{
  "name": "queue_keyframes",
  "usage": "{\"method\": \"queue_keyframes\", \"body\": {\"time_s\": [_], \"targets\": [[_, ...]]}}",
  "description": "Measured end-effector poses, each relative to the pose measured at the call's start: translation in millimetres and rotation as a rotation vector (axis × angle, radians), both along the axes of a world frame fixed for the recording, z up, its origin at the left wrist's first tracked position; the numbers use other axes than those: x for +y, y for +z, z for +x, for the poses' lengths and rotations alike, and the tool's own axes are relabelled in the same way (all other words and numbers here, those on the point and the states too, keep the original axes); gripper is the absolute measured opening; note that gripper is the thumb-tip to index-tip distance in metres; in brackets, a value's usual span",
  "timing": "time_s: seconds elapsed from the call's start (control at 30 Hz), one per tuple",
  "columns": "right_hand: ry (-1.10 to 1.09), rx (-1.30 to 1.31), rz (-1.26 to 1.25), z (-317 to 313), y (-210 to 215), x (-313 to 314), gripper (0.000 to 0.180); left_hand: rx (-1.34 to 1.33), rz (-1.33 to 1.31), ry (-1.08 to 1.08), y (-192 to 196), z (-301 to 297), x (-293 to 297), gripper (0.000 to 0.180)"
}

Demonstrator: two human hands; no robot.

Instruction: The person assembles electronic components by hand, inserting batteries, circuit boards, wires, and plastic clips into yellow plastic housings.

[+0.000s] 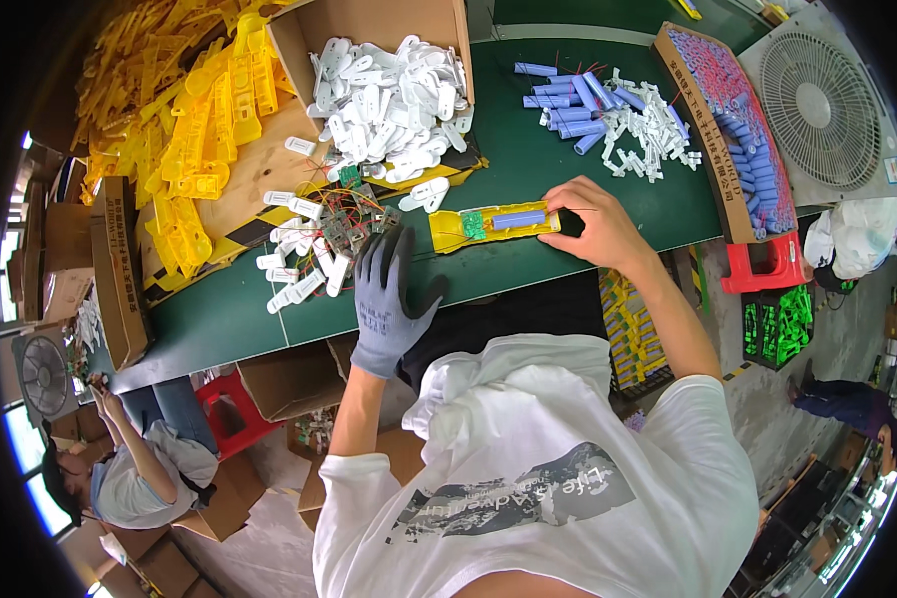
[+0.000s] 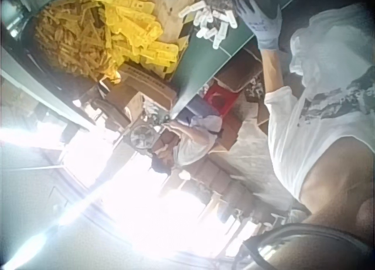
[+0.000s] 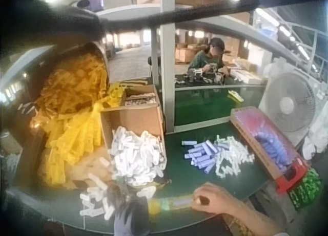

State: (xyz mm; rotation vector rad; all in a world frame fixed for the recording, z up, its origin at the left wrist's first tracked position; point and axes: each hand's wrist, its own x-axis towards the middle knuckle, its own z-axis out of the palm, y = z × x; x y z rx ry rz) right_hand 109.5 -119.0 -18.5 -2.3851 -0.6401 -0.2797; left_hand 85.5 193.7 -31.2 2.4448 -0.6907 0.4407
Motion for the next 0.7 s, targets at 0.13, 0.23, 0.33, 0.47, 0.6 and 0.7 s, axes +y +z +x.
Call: {"method": "queue_keyframes", "body": {"time_s": [0.13,0.23,0.33,0.47,0.6,0.7], "targets": [[0.055,0.007,0.027,2,1,-4,0.028,0.127,0.007,0.086,1,-1,5,0.070],[-0.008,-0.209,0.066,-18,-2,-32,0.028,0.069,0.063,0.100,-13,3,-12,0.067],[-0.230,-0.312,0.018,-31,18,-63,0.029,0.076,0.123,0.144,-3,-1,-13,0.062],[-0.554,-0.349,0.011,15,46,-87,0.031,0.093,0.133,0.135,-2,-1,-6,0.055],[-0.688,-0.291,0.057,127,53,-114,0.032,0.088,0.149,0.132,-2,-2,-7,0.053],[-0.758,-0.258,-0.077,238,40,-119,0.033,0.120,0.132,0.119,3,0,-11,0.046]]}}
